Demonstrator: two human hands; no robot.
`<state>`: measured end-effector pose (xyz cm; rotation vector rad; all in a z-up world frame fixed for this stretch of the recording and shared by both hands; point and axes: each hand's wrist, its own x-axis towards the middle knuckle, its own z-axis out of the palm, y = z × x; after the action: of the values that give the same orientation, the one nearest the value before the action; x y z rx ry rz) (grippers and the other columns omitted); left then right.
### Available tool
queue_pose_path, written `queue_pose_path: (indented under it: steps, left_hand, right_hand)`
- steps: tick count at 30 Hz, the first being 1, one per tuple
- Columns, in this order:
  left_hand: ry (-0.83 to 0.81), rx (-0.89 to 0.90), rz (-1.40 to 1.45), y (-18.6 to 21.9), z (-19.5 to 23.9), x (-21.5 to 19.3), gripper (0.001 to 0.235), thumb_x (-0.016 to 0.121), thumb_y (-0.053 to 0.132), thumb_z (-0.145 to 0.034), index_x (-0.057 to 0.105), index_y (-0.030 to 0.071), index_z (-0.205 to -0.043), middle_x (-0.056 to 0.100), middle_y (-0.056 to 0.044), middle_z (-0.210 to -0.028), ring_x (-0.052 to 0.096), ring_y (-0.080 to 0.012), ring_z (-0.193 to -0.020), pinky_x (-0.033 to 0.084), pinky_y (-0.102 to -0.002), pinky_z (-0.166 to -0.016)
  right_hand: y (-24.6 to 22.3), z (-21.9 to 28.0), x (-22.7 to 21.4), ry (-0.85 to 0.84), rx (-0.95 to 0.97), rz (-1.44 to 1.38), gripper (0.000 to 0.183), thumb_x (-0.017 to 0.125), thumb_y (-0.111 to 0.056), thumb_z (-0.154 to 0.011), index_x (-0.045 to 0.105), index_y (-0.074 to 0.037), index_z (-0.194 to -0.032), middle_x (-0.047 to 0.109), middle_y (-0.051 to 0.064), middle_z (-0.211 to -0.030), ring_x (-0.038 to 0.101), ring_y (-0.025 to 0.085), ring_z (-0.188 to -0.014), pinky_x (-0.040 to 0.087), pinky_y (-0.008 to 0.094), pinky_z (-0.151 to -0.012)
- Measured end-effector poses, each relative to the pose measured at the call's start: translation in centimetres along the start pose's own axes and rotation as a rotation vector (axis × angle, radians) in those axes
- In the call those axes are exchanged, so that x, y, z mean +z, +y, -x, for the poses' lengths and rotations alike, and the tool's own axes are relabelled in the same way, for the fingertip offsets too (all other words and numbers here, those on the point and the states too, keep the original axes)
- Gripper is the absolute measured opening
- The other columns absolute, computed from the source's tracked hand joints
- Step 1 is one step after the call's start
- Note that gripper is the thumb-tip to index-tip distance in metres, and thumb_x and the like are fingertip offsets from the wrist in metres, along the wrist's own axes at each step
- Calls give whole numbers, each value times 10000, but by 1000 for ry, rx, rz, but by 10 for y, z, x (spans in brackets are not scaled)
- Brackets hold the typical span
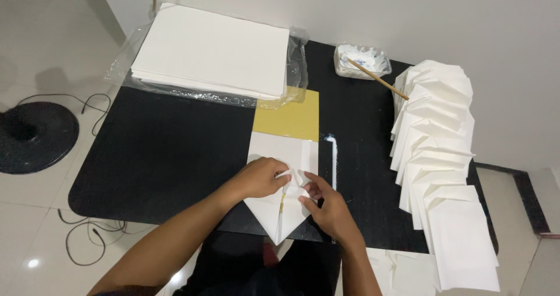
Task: The person applies white glue to the edge of a white paper sheet using a brush, then folds the glued edge over a yellow paper sheet. They press the folded edge down to secure it and repeat the process on another sheet.
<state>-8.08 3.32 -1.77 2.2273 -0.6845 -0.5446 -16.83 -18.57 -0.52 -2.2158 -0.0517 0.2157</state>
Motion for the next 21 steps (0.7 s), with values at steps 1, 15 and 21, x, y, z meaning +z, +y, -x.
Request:
queue_pose_path:
  steps: [1, 15, 21]
  left_hand:
    - [24, 4, 31, 0, 0, 1, 406, 573, 317, -1035, 495, 131, -684, 570, -25, -643, 535, -189, -612, 350, -395, -574]
    - [-82, -113, 318, 25, 14, -26, 225, 624, 264, -995, 694, 132, -827, 485, 62, -662, 439, -87, -639, 309, -300, -593]
    - [-5, -185, 320, 46, 23, -35, 478, 676, 440, -893, 776, 15, -1089, 776, -216, -1001, 729, -366, -996, 559, -448, -814]
  right_hand:
    - [-2, 0, -2, -17, 28, -14, 581, 710, -297, -924, 565, -158, -1468, 682, -16, -1068, 639, 132, -945, 535, 291, -923]
    - [2, -5, -1, -38, 70, -43, 486, 710, -338, -921, 676, -171, -1377, 662, -36, -973, 619, 107, -866, 536, 251, -867]
    - [-2, -5, -1, 0, 105, -118, 426, 791, -123, -891, 710, -16, -1295, 735, 150, -933, 665, 231, -924, 556, 394, -934]
